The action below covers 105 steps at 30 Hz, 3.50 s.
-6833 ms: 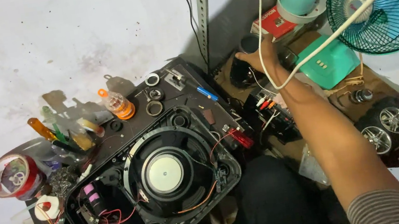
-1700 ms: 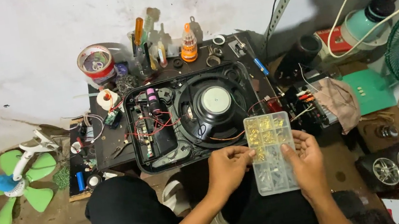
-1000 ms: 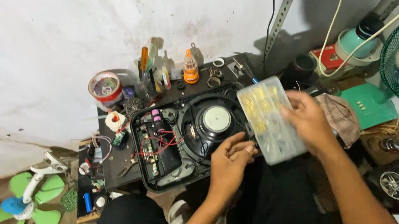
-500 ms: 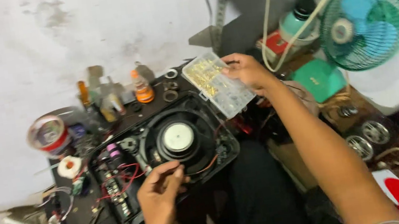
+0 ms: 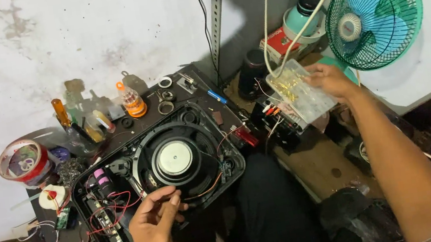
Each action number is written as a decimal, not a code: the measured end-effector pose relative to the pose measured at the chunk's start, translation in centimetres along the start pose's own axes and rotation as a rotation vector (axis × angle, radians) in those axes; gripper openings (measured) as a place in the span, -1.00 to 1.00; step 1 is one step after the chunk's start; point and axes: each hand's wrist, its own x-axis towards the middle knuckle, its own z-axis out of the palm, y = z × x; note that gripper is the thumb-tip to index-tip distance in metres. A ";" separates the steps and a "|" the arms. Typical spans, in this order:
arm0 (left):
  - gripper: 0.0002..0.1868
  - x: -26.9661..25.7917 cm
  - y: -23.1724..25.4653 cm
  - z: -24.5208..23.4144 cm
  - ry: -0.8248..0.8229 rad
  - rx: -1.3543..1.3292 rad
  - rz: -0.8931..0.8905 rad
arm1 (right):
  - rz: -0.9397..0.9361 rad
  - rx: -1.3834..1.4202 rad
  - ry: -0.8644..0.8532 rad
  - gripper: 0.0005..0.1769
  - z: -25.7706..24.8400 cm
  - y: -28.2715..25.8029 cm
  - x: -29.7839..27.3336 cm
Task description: The person works on a disassembled electronic device, connecting wires to a circuit board and a speaker. They handle a small blue circuit board, red and black wires, and a speaker, then retrieve a small component from a plastic parts box and attach it to the wiring.
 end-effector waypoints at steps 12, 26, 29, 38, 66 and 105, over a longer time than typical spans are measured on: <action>-0.80 0.4 -0.2 0.2 0.007 0.042 0.061 | -0.044 -0.338 0.040 -0.41 2.3 2.6 0.0; -0.75 0.1 0.3 -0.1 -0.010 0.056 0.025 | 0.013 -0.553 -0.152 0.30 2.4 1.5 -2.8; -0.78 0.2 0.4 -0.2 -0.028 0.063 0.050 | -0.003 -0.451 -0.127 0.07 0.4 1.1 -2.4; -0.74 0.2 0.4 -0.1 -0.011 0.053 0.032 | -0.051 -0.199 0.132 -0.66 -4.1 -0.8 -3.6; -0.76 0.3 0.6 -0.7 -0.026 0.085 0.068 | -0.928 -0.725 0.580 -0.42 -2.0 1.2 -1.3; -0.80 1.0 -1.3 -1.3 -0.052 -0.022 0.169 | -0.120 -1.003 0.100 -0.71 7.6 -0.2 8.7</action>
